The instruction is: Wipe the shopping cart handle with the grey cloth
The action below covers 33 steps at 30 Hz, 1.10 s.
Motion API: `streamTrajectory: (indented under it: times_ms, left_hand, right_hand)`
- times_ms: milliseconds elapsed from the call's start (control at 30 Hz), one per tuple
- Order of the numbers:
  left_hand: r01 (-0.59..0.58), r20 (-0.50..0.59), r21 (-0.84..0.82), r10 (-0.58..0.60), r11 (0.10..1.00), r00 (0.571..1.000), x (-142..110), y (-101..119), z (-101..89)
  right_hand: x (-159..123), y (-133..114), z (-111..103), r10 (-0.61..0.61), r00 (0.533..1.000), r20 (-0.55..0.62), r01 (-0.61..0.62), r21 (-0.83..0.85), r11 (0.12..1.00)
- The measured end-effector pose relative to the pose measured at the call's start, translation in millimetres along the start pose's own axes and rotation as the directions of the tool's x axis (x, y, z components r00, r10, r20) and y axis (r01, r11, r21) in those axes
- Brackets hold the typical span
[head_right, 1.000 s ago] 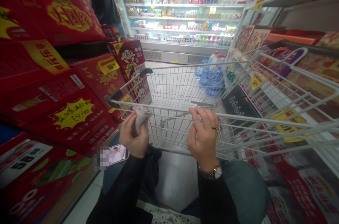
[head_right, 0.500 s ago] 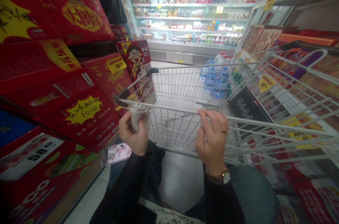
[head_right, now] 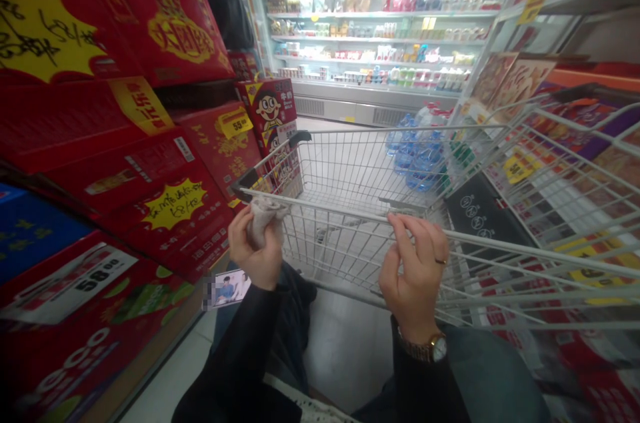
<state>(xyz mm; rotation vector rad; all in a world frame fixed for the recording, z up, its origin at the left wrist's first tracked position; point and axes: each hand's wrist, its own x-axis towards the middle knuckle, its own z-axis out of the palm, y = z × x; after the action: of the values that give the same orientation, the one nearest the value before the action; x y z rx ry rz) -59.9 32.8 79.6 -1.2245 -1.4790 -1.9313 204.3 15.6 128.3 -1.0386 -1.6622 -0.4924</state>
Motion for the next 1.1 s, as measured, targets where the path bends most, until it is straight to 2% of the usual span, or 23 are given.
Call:
streamTrajectory:
  times_ms: [167,233,367,433,533,633,700,767,833,900,1000,1100]
  left_hand:
    - [0.0,0.158,-0.118,0.019,0.993,0.987,-26,20,-1.7]
    - [-0.008,0.139,-0.122,0.025,0.993,0.99,-22,14,-3.3]
    - [0.026,-0.052,-0.027,-0.027,0.999,0.998,9,-22,-2.2]
    - [0.064,-0.09,0.011,-0.062,0.998,0.994,16,-33,0.0]
    - [0.075,-0.059,0.014,-0.074,0.997,0.995,8,-29,1.8]
    - [-0.053,0.052,-0.019,0.053,0.998,0.997,-6,-18,0.8]
    - [-0.069,0.054,-0.023,0.071,0.997,0.996,-4,-21,0.1]
    - [0.053,-0.043,-0.019,-0.054,0.998,0.998,7,-32,0.5]
    - [0.194,-0.148,-0.048,-0.199,0.98,0.969,19,-45,2.1]
    - [0.258,-0.178,-0.092,-0.271,0.962,0.946,25,-50,4.2]
    - [0.242,-0.095,-0.134,-0.256,0.961,0.962,11,-32,5.8]
    - [0.115,0.051,-0.136,-0.109,0.984,0.993,-16,-2,4.8]
  right_hand:
    - [0,0,0,-0.01,1.0,-0.004,0.01,0.0,1.0]
    - [0,0,-1,-0.011,1.0,-0.002,0.011,-0.005,1.0]
    - [0,0,-2,-0.016,1.0,0.016,0.016,-0.008,1.0]
    - [0,-1,-1,-0.014,1.0,0.003,0.014,-0.012,1.0]
    - [-1,-1,1,-0.008,1.0,-0.017,0.008,-0.015,1.0]
    - [-1,0,2,-0.01,1.0,-0.015,0.01,-0.013,1.0]
    - [-1,1,0,-0.009,1.0,-0.004,0.009,-0.009,1.0]
    - [0,1,-1,-0.01,1.0,0.012,0.01,-0.004,1.0]
    - [0,1,-2,-0.009,1.0,0.018,0.009,-0.001,1.0]
    - [1,-1,-1,-0.001,1.0,0.01,0.001,-0.003,1.0]
    - [0,-3,1,0.009,1.0,-0.01,-0.009,-0.004,1.0]
    - [0,-3,2,0.007,1.0,-0.015,-0.007,-0.005,1.0]
